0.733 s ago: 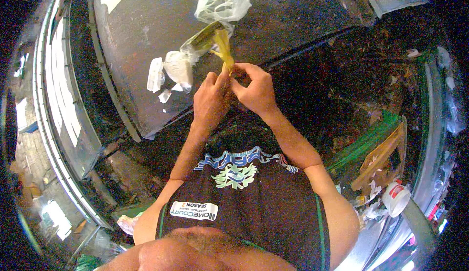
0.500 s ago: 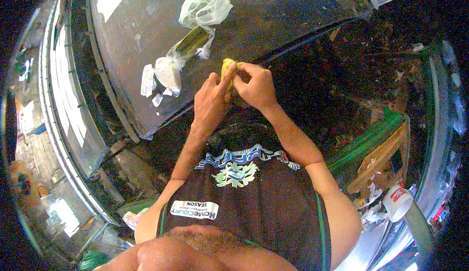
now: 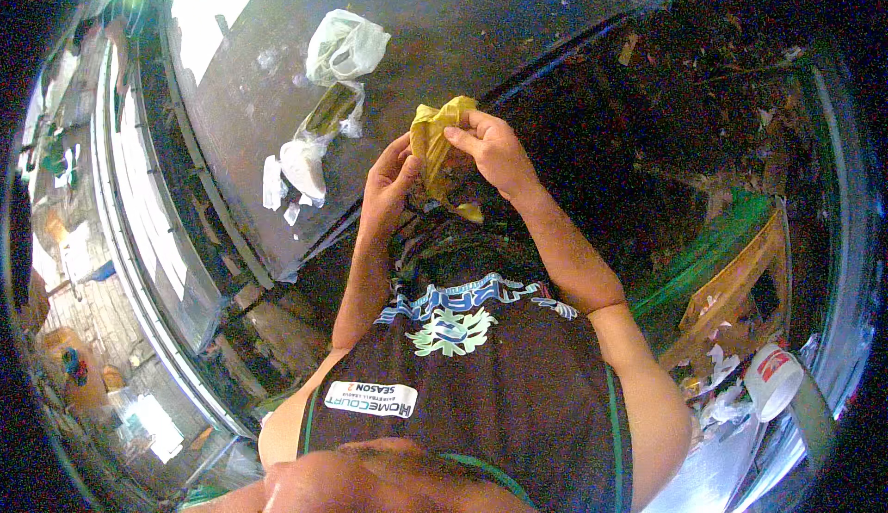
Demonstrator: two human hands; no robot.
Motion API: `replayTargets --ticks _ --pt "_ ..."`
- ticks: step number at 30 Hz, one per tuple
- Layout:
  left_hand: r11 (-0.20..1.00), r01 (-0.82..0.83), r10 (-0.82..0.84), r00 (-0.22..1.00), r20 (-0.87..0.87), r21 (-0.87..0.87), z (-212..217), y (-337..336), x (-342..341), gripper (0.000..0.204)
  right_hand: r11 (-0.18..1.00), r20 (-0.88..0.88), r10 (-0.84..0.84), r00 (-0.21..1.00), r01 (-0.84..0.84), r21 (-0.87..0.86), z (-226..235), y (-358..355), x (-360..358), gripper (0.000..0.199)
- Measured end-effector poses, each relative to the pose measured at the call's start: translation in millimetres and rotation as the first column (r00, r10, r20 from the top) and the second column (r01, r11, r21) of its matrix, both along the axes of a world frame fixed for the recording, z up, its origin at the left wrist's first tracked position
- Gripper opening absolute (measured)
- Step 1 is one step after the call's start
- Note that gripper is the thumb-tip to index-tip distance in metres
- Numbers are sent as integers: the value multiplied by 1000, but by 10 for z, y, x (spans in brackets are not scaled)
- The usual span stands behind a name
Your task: The person sorts through various textile items on a conveyor belt, picking up and examining pieces of fabric and clothing. They handle a yellow cloth, a white cloth, and a stack of pastel-colored garments, moving them aside or placing them in a different location.
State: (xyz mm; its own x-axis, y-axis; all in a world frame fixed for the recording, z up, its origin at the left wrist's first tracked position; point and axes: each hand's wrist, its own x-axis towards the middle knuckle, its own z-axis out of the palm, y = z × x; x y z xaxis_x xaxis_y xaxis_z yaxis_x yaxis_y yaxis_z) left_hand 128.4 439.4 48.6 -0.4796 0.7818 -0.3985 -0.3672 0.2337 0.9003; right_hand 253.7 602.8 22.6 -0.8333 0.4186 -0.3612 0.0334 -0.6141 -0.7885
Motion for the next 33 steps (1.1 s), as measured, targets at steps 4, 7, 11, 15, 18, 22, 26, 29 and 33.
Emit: replayTargets --ticks 4,7,11,15,18,22,26,29,33 --pt "997 68 -66 997 47 -43 -50 35 -27 46 1000 -24 4 1000 -4 -31 30 34 87 23" --pt "994 106 -100 986 132 -38 -77 79 -20 45 990 -21 -20 1000 17 -138 93 62 210 27" --pt "988 152 -145 947 286 -4 -28 158 -3 41 984 -10 -40 999 37 -172 76 87 328 28" --pt "993 114 -113 921 373 19 52 232 25 39 981 -48 -82 995 72 -181 107 130 371 28" --pt "992 102 -127 882 454 79 -16 191 -11 40 978 -133 -58 989 30 -204 31 125 376 31" --pt "986 39 -121 838 532 163 -5 142 34 41 959 -166 -29 986 -19 -282 18 123 361 34" --pt "979 -17 -100 832 546 205 -45 67 91 42 954 -196 18 981 -75 -290 70 150 340 35" --pt "974 -57 -73 835 545 218 1 38 115 43 946 -232 49 972 -119 -301 36 170 313 36" --pt "964 -141 -7 835 550 227 39 -25 129 43 929 -232 69 970 -147 -339 29 175 232 37"
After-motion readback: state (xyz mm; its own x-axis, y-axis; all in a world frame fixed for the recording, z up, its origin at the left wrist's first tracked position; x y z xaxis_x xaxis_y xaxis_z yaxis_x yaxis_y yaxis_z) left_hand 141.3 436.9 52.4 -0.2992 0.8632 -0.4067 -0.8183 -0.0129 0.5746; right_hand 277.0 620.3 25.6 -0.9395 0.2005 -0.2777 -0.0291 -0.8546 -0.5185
